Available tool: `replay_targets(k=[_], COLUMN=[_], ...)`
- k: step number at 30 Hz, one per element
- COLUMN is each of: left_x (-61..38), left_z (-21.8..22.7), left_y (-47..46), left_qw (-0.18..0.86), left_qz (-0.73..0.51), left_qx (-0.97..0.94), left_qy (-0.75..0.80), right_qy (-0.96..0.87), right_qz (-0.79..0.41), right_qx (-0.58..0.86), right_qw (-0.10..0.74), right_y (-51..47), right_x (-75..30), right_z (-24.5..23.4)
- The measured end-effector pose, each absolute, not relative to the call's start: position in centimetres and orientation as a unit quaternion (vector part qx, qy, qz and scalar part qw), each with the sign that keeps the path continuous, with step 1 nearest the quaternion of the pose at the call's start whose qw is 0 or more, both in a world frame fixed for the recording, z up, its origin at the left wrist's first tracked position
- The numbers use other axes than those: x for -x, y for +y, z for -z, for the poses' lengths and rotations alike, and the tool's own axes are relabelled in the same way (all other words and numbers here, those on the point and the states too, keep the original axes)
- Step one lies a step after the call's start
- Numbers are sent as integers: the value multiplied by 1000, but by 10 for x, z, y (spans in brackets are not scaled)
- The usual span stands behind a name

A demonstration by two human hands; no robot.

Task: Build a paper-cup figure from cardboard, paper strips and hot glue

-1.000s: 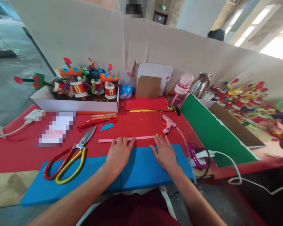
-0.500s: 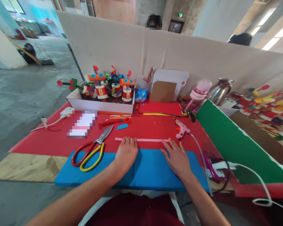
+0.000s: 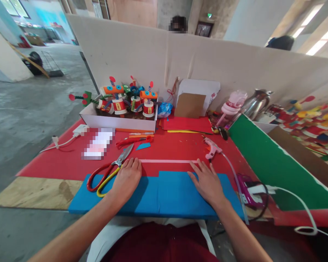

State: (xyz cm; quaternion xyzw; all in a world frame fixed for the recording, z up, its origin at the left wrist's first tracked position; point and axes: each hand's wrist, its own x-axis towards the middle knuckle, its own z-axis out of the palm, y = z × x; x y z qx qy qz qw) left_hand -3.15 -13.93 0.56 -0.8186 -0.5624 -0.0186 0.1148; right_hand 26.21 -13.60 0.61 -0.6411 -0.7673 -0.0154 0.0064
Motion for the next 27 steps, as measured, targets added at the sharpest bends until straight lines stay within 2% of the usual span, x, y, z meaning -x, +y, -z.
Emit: replay_targets(k=[3, 6, 9, 12, 14, 16, 19, 22, 25, 27], left_x=[31, 28, 25, 25, 25, 21, 0, -30, -51, -56], left_z=[-19, -30, -37, -41, -44, -47, -48, -40, -23, -10], left_y=[-124, -109, -103, -102, -98, -87, -61, -37, -27, -27], left_qw=[82, 71, 73, 52, -9, -118, -327, -458, -484, -484], left_qz=[-7, -28, -48, -6, 59, 168, 372, 468, 478, 476], left_qx=[837, 848, 851, 822, 779, 738, 663, 584, 577, 580], left_qy=[-540, -524, -518, -567, -624, -642, -561, -480, -452, -450], right_qy=[-759, -798, -824, -775, -693, -562, -415, -382, -343, -340], right_qz=[10, -36, -221, -411, -507, -604, -700, -691, -629, -617], right_qx=[650, 592, 478, 416, 440, 466, 394, 317, 344, 364], right_qw=[15, 109, 208, 240, 263, 320, 427, 525, 607, 609], right_y=[-131, -131, -137, -140, -130, -110, -70, -38, -25, -24], right_x=[-247, -219, -190, -173, -167, -163, -156, -151, -153, -157], right_z=[-22, -39, -46, -38, -29, -22, -20, -20, -11, -3])
